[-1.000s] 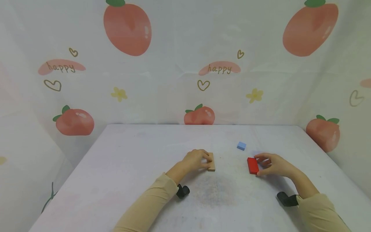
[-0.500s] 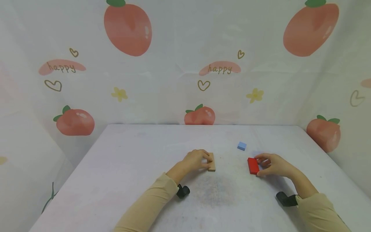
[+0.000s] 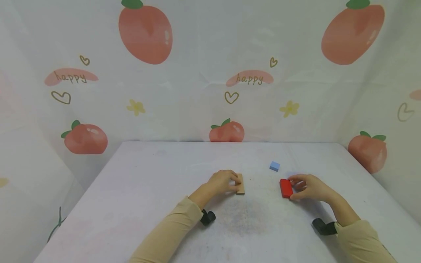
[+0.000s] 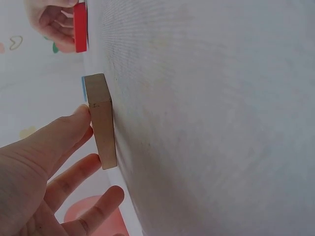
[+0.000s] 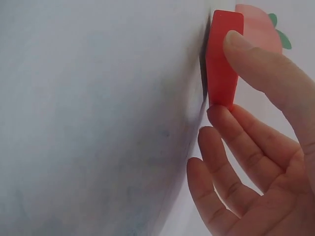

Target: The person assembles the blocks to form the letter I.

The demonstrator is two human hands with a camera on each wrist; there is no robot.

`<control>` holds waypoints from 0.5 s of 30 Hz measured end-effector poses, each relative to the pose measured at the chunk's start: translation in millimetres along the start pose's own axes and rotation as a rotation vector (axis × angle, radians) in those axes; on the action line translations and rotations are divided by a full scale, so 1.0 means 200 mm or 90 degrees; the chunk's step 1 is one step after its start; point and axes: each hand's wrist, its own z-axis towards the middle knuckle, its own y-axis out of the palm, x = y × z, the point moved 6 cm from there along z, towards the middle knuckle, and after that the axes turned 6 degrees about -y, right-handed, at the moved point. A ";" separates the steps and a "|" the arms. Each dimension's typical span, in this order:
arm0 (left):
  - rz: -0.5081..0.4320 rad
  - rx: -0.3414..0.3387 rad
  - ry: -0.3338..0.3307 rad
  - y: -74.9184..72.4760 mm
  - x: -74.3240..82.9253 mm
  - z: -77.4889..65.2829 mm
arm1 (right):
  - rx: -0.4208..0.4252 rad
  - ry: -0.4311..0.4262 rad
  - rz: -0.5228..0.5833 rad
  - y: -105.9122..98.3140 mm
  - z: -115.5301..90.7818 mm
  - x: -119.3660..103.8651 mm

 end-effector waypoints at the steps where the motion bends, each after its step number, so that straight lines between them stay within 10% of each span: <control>1: 0.001 -0.001 -0.001 0.00 0.00 0.00 | -0.001 -0.005 0.001 0.00 0.00 -0.01; 15: 0.011 -0.004 -0.012 0.01 0.00 0.01 | 0.005 -0.038 0.003 0.02 0.02 -0.05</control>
